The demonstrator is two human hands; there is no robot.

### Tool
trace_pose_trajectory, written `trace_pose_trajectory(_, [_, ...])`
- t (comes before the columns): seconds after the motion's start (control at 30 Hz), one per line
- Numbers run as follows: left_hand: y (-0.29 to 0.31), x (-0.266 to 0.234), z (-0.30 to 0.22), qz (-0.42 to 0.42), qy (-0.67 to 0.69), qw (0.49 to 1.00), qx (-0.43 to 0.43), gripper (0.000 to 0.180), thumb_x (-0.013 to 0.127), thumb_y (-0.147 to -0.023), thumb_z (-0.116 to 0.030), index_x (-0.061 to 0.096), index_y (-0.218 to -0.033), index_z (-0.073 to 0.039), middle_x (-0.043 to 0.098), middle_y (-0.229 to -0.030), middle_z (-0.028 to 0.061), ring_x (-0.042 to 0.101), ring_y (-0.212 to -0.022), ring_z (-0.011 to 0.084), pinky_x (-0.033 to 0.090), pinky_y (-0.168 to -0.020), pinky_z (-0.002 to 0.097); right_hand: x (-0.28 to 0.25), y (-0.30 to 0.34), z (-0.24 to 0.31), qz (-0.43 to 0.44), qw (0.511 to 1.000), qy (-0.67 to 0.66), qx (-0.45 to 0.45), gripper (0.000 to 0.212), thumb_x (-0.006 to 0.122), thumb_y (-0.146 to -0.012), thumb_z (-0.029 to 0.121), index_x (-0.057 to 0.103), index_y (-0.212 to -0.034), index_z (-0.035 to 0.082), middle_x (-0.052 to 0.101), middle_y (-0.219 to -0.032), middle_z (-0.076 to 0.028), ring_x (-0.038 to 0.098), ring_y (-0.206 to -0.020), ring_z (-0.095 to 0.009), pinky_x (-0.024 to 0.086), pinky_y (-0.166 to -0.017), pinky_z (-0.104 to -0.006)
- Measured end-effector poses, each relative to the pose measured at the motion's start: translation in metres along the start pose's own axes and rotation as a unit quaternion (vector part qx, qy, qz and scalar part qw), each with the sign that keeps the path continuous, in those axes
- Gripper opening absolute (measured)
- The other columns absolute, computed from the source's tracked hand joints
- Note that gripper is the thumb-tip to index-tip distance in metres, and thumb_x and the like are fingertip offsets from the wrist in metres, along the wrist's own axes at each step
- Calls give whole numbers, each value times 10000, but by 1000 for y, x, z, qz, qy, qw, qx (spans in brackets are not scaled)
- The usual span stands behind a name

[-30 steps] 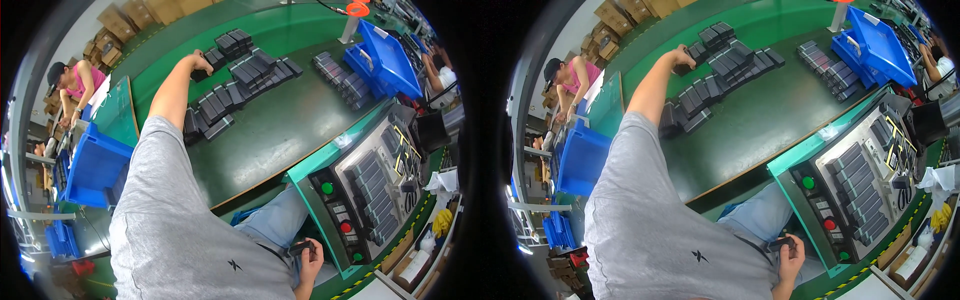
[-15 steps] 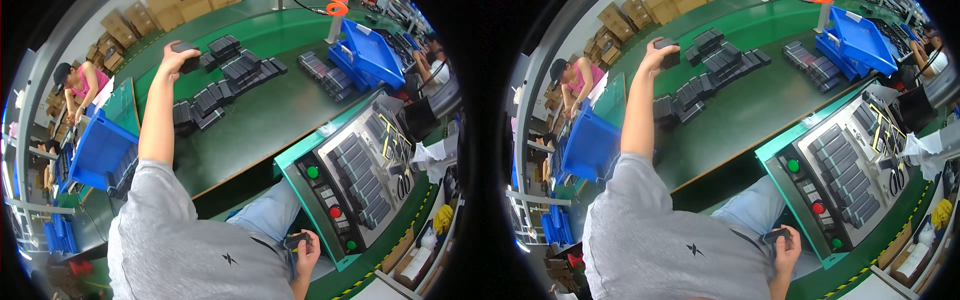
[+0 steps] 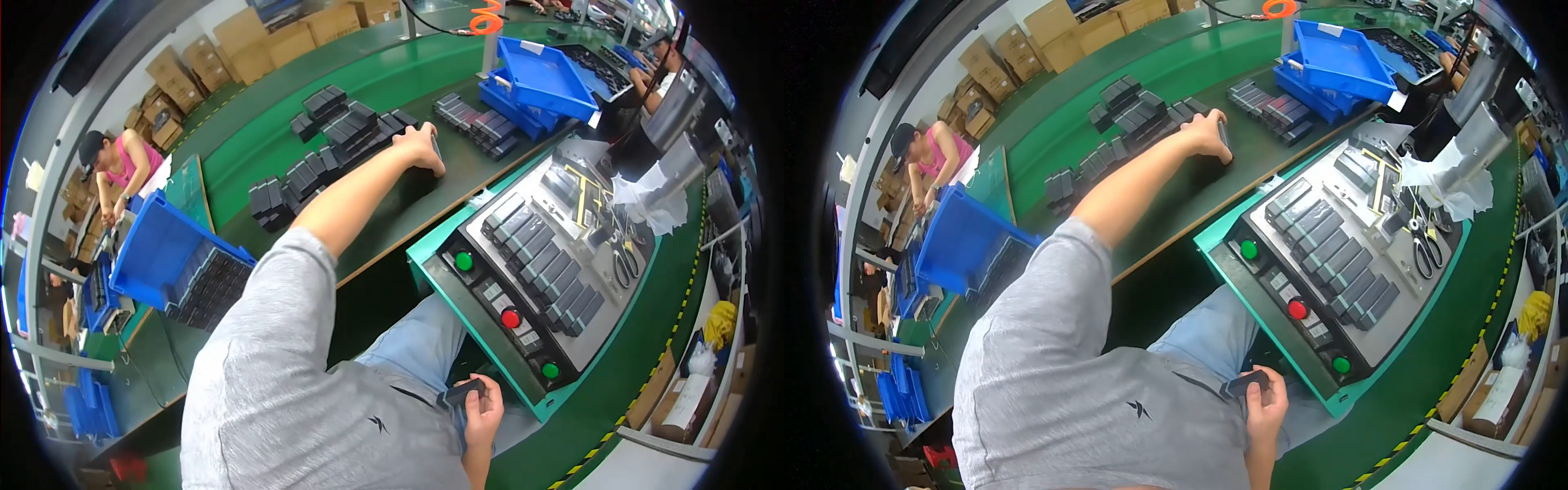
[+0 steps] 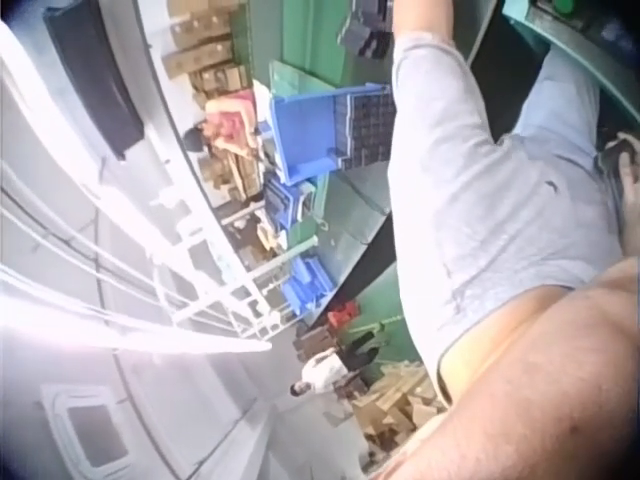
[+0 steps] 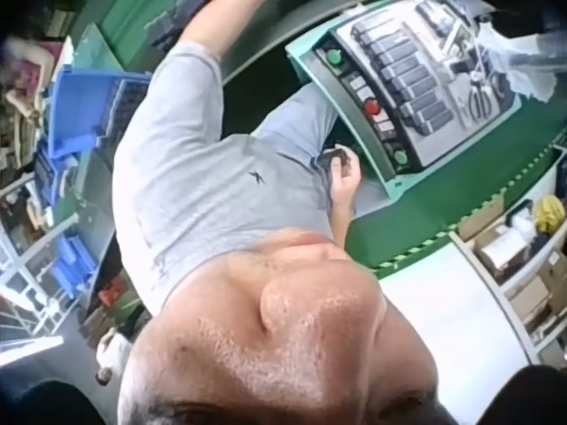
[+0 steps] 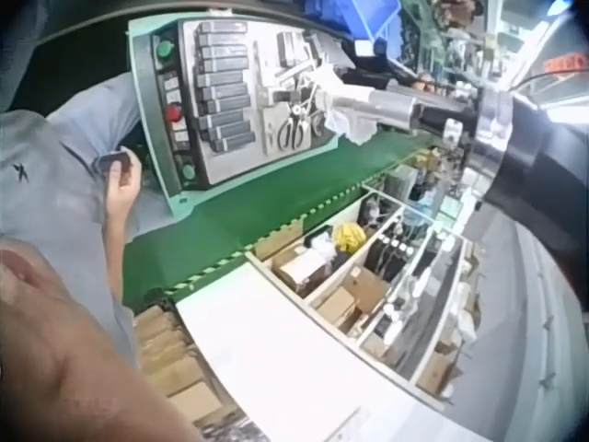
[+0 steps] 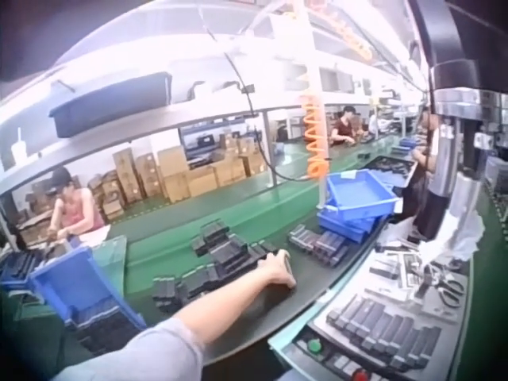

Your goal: Testing electronic components using a specialized machine and organizing them into a blue crate.

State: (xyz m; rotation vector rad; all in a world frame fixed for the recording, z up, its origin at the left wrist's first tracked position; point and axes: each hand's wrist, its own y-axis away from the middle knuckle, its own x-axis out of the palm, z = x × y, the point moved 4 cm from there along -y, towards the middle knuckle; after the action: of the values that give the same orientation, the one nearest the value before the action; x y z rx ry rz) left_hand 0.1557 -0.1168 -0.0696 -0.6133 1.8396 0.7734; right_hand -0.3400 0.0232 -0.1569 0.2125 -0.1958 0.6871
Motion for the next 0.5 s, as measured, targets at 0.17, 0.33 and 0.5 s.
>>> trace_pose_trajectory(0.17, [-14,0,-33,78,-89,991,-57,1265,968,-533,-436,249,-1534,-151,369,-1469,237,630,-1127,430,631,-733,476,3,6,-5,-18,1000,20,10,315,623,-993,139,542,-1246,-33,686,-1020,-141,659,-966,-212,510,-904,-344])
trace_pose_trajectory(0.33, [23,-45,-31,100,-57,993,15,1319,910,-604,-591,177,-1582,-97,527,-1401,272,714,-1001,369,635,-706,425,17,-7,-5,5,999,25,32,313,640,-985,131,557,-1236,-37,690,-1032,-146,656,-965,-193,512,-905,-331])
trace_pose_trajectory(0.5, [1,-137,60,-97,130,983,91,903,879,-650,-551,601,-1275,40,722,-1100,189,754,-777,270,613,-730,356,32,-24,2,26,997,60,35,342,629,-996,193,549,-1239,-34,685,-1015,-143,663,-941,-208,522,-888,-338])
